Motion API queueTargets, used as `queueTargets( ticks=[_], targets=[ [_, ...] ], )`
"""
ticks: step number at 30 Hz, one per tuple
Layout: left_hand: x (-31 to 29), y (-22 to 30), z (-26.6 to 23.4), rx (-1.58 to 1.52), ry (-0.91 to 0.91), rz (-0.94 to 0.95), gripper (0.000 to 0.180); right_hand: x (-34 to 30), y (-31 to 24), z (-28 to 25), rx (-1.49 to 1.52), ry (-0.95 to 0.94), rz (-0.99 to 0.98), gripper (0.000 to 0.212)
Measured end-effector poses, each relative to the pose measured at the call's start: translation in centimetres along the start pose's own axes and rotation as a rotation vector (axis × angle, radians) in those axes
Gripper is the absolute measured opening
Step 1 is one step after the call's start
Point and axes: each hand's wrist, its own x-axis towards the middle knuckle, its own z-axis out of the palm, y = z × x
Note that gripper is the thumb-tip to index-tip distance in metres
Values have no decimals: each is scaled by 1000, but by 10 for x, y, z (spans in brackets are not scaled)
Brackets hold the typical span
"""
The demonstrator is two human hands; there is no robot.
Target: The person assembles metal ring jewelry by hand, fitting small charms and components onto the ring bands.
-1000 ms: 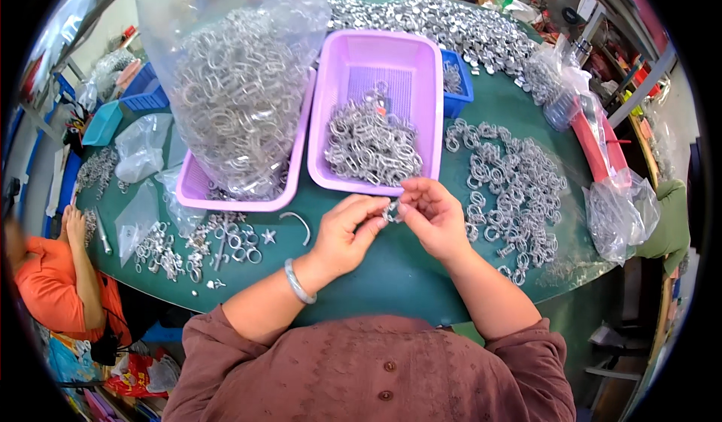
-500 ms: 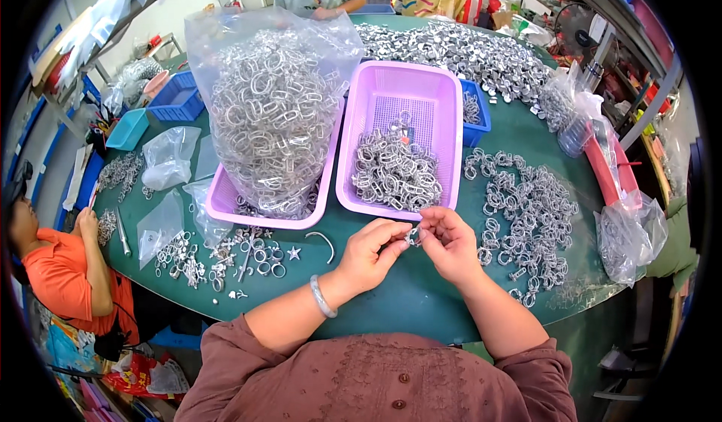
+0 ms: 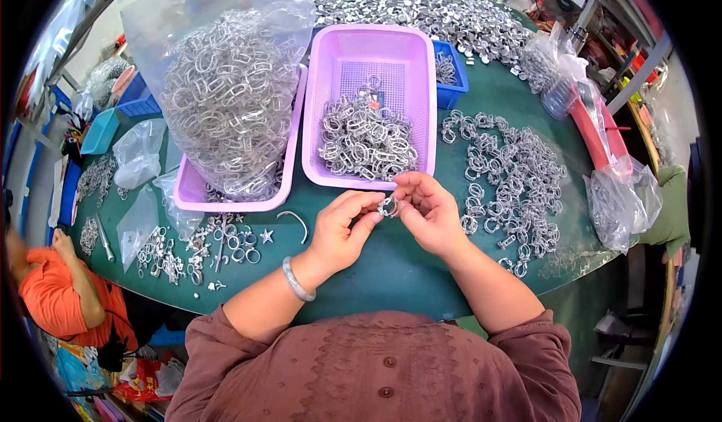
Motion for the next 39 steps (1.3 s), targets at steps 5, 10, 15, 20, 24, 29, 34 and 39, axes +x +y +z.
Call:
queueTargets(
  ticks=[5,10,15,20,24,29,34,39],
  targets=[
    [0,-1,0,11,14,16,24,-1,2,-2,3,-6,-9,32],
    [1,1,1,12,0,21,24,2,0,-2,-43,0,-24,32],
    [0,3,1,21,-15,5,26,-1,3,-2,-79,4,-34,30],
    [0,1,1,2,-42,-5,25,1,5,-1,-85,4,-63,30],
    [-1,-1,1,22,-45,-5,25,1,6,-2,-70,-7,-59,29],
    [-3,-1,3,11,-9,-37,26,2,6,-1,-63,-12,-83,27],
    [-4,-2,3,33,-9,-15,26,0,2,0,-111,-15,-88,27],
    [-3,-1,4,29,-14,-24,26,-1,4,0,-115,-9,-107,27]
  ],
)
